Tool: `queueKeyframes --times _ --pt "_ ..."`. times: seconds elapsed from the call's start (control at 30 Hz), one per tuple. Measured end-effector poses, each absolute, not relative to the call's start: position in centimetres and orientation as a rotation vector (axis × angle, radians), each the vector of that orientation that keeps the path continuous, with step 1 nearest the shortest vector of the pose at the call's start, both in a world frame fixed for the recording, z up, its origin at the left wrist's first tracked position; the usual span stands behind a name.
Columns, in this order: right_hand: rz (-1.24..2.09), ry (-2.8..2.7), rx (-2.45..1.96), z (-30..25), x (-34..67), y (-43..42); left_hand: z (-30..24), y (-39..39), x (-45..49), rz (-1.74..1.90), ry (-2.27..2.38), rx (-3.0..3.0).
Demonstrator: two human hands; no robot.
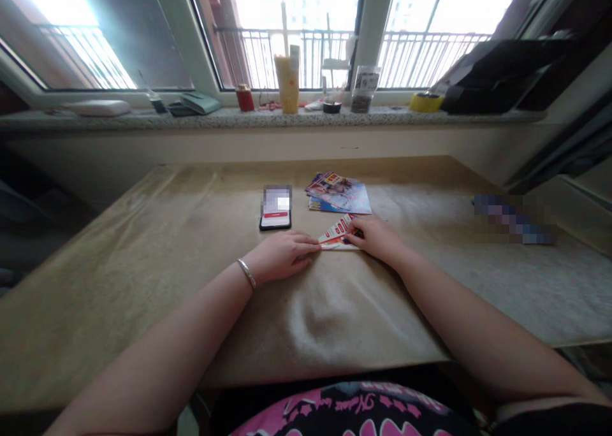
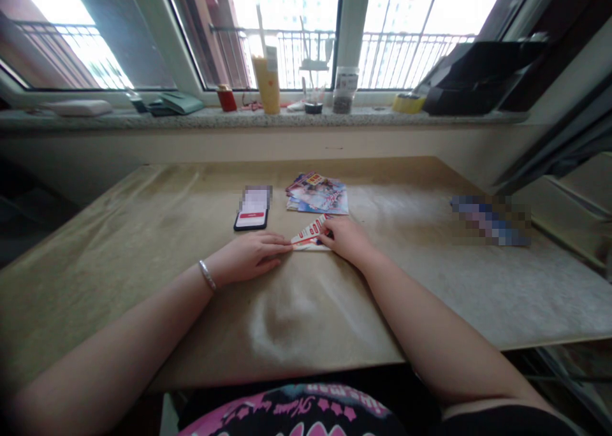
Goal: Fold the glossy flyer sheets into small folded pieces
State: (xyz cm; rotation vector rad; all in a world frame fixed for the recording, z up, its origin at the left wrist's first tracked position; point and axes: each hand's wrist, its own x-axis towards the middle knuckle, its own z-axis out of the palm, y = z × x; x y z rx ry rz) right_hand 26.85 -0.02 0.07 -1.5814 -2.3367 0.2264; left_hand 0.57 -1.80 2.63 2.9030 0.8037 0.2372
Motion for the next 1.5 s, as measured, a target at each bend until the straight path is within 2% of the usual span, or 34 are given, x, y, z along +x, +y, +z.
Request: queueKeyframes --times 0.37,0.63,0.83,1.5 --pt "0.268 -2.323 -1.702 0.7 27.8 -0.3 2.1 -2.2 1.0 0.218 0.812 2.904" --pt "-0.277 -2.526 -1.549 2.1 26.0 -2.4 2.6 -2.4 1.2 0.218 0.795 2.927" --pt "-0.357 -2.528 -1.483 2.1 24.0 -3.4 2.5 -2.4 1.2 0.221 0.797 2.927" --pt "0.101 -2.334 -1.572 0.3 24.0 -1.5 2.3 -2.3 1.3 0.209 0.787 3.062"
